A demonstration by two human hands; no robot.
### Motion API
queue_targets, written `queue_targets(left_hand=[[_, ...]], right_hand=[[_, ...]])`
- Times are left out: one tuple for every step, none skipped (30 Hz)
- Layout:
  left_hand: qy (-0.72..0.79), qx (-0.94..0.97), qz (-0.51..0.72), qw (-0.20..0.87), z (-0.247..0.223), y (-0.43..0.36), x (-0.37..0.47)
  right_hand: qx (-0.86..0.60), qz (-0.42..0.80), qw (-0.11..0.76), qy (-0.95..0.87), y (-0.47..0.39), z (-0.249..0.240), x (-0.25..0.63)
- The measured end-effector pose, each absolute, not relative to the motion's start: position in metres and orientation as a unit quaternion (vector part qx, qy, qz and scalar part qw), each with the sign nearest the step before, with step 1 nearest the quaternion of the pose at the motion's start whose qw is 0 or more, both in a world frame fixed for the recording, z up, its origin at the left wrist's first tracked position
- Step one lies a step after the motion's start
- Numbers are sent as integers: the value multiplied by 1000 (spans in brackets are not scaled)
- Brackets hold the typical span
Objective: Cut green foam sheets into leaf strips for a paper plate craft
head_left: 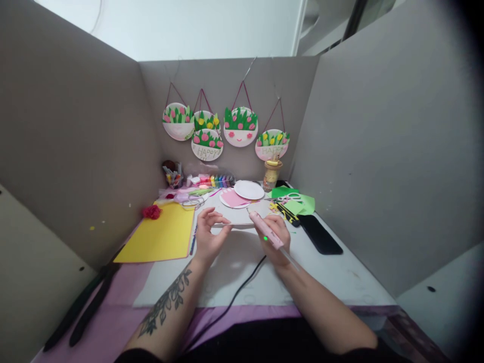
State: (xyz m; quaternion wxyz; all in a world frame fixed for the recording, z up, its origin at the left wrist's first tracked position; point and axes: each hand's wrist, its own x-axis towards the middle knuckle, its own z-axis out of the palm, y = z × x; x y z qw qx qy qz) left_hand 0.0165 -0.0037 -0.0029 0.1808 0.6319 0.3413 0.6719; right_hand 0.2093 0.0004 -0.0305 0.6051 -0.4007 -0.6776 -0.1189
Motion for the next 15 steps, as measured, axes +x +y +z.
queue_targets(left_hand=[[343,630,672,182,-2,-4,17],[343,629,673,184,-1,-5,17],[341,629,673,185,-1,-5,17],[338,630,674,185,0,-6,17],[335,631,674,186,0,-6,17],[332,633,675,186,1,-6,17],[328,635,674,187,1,-7,17],[325,637,673,189,2,-7,17],[322,638,673,192,2,-7,17],[319,639,672,195,2,-7,17],[316,640,672,198,2,-7,17],[314,641,671,201,1,-7,16],[313,642,671,201,1,-7,16],[312,644,670,199,0,-6,16],[313,647,668,194,0,-5,16]], right_hand=[[-400,-120,605,-678,0,-30,209],[-399,-120,606,-678,0,-30,209],[-398,-118,606,-679,0,-30,209],[-397,-115,606,-680,0,-30,209],[-396,-111,608,-680,0,-29,209],[-396,-106,609,-679,0,-29,209],[-397,-102,610,-678,0,-29,209],[-398,-101,610,-678,0,-29,209],[-398,-101,611,-677,0,-29,208],[-398,-103,611,-677,0,-30,209],[-399,-103,610,-677,1,-30,209],[-401,-100,609,-677,1,-32,209],[-403,-95,609,-676,2,-33,209],[-404,-88,610,-676,2,-34,210],[-405,-81,610,-676,3,-35,210]])
